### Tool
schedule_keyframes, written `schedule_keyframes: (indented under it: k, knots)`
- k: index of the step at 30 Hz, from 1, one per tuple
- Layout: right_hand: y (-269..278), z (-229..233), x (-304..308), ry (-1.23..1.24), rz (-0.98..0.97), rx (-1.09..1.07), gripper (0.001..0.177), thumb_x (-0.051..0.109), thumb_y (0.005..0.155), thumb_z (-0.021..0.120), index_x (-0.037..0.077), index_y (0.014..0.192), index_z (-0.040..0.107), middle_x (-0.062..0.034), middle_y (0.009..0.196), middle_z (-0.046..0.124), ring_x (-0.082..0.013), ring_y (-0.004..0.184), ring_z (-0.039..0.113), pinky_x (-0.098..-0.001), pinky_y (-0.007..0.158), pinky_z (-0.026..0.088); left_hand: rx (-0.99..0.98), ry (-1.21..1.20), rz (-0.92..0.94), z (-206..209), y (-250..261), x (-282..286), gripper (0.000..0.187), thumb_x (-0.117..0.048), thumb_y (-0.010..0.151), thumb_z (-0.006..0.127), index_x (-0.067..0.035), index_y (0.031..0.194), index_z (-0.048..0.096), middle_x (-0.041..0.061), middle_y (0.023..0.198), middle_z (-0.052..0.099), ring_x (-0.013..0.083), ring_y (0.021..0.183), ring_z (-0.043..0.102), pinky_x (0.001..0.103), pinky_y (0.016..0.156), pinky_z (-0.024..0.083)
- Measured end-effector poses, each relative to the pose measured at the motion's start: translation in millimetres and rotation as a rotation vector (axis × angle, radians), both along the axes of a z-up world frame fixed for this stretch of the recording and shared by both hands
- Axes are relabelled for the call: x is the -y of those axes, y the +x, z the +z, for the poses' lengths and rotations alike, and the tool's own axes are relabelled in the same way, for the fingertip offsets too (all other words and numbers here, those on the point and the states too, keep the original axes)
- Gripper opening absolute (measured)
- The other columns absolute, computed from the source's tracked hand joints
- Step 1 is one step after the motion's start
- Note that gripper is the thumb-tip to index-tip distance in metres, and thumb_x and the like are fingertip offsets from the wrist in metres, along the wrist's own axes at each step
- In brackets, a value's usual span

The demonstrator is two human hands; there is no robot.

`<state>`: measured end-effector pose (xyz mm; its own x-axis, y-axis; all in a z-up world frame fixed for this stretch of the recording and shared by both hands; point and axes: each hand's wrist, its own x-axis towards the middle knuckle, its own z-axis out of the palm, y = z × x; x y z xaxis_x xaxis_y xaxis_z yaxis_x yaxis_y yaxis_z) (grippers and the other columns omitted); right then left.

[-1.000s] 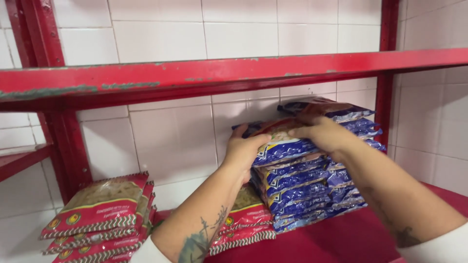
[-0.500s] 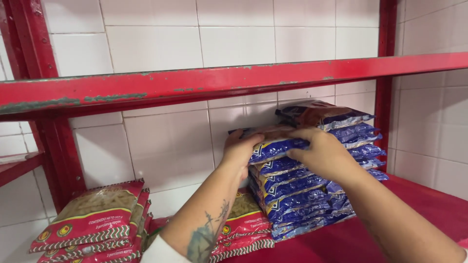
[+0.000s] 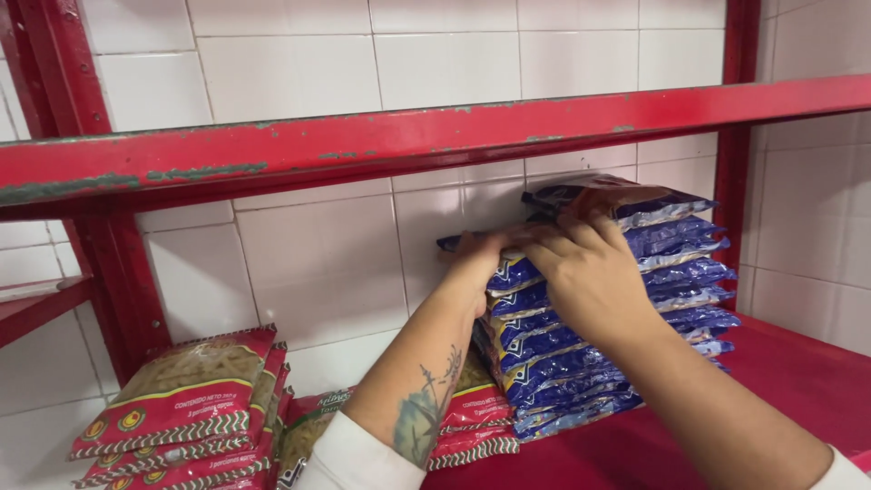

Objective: The person repeatedly picks up blue packages of San Remo pasta from a white basket and places them onto a red shelf, stacking them in neat rows. The person handles multiple packages one at a time, adjusting their positions to maintain alignment.

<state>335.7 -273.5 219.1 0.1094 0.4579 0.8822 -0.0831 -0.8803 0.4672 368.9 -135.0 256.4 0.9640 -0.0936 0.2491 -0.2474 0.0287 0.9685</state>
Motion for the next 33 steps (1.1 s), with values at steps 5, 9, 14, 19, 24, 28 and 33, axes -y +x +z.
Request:
schedule_keyframes:
  k: [5, 9, 14, 19, 24, 28, 33]
  knots:
    - [17, -8, 25, 0.020, -0.041, -0.093, 0.034, 0.019, 0.084, 0.056, 0.028, 0.112, 0.073, 0.0043, 0.105, 0.078, -0.0188, 0.121, 0.067, -0.0499, 0.117, 0.036, -0.059, 0.049, -0.131, 2, 23, -6, 0.082, -0.040, 0.077, 0.072, -0.009, 0.145, 0.039, 0.022, 0.138, 0.043, 0.0383, 0.123, 0.044, 0.055, 0.091, 0.045]
    - [-46, 28, 0, 0.183, 0.227, -0.489, 0.046, 0.014, 0.071, 0.065, 0.018, 0.115, 0.078, -0.0069, 0.112, 0.079, -0.0356, 0.129, 0.062, -0.0687, 0.117, 0.026, 0.000, 0.115, -0.152, -3, -1, -8, 0.105, -0.050, 0.077, 0.072, -0.014, 0.164, 0.025, 0.025, 0.169, 0.014, 0.0423, 0.156, 0.011, 0.058, 0.119, 0.030]
    - [13, 91, 84, 0.439, 0.149, -0.546, 0.042, 0.044, 0.092, 0.057, 0.028, 0.126, 0.073, -0.0114, 0.118, 0.076, -0.0416, 0.119, 0.067, -0.0619, 0.109, 0.042, 0.024, 0.091, -0.154, 3, -15, -2, 0.093, -0.039, 0.075, 0.077, -0.006, 0.153, 0.040, 0.029, 0.155, 0.037, 0.0430, 0.145, 0.037, 0.061, 0.106, 0.044]
    - [18, 120, 80, 0.747, -0.182, -1.067, 0.069, 0.063, 0.094, 0.037, 0.032, 0.155, 0.045, 0.0022, 0.166, 0.036, -0.0288, 0.152, 0.036, -0.0430, 0.124, 0.026, -0.144, 0.028, -0.182, 5, 41, 14, 0.098, -0.029, 0.069, 0.075, -0.019, 0.155, 0.031, 0.020, 0.135, 0.060, 0.0327, 0.104, 0.070, 0.046, 0.075, 0.061]
    - [9, 128, 67, 0.777, -0.103, -1.188, 0.052, 0.050, 0.095, 0.050, 0.022, 0.132, 0.073, -0.0054, 0.145, 0.066, -0.0307, 0.128, 0.061, -0.0408, 0.110, 0.041, -0.012, 0.524, -0.173, 16, 38, -5, 0.110, -0.059, 0.066, 0.064, -0.018, 0.161, 0.027, 0.014, 0.157, 0.046, 0.0316, 0.140, 0.050, 0.042, 0.113, 0.043]
    - [8, 127, 68, 0.747, -0.108, -1.199, 0.055, 0.053, 0.096, 0.044, 0.029, 0.139, 0.068, -0.0010, 0.151, 0.061, -0.0283, 0.135, 0.056, -0.0405, 0.113, 0.038, 0.029, 1.095, 0.163, 55, -17, -5, 0.126, -0.087, 0.066, 0.045, -0.016, 0.165, 0.014, 0.024, 0.170, -0.005, 0.0446, 0.157, 0.001, 0.061, 0.124, 0.016]
    - [24, 126, 82, 0.663, -0.017, -1.235, 0.028, 0.032, 0.096, 0.055, 0.015, 0.084, 0.073, -0.0036, 0.084, 0.073, -0.0196, 0.079, 0.057, -0.0318, 0.079, 0.040, 0.282, 1.247, 0.076, 62, 18, 48, 0.072, -0.065, 0.093, 0.038, -0.021, 0.148, 0.055, 0.011, 0.155, 0.050, 0.0424, 0.141, 0.045, 0.067, 0.114, 0.027]
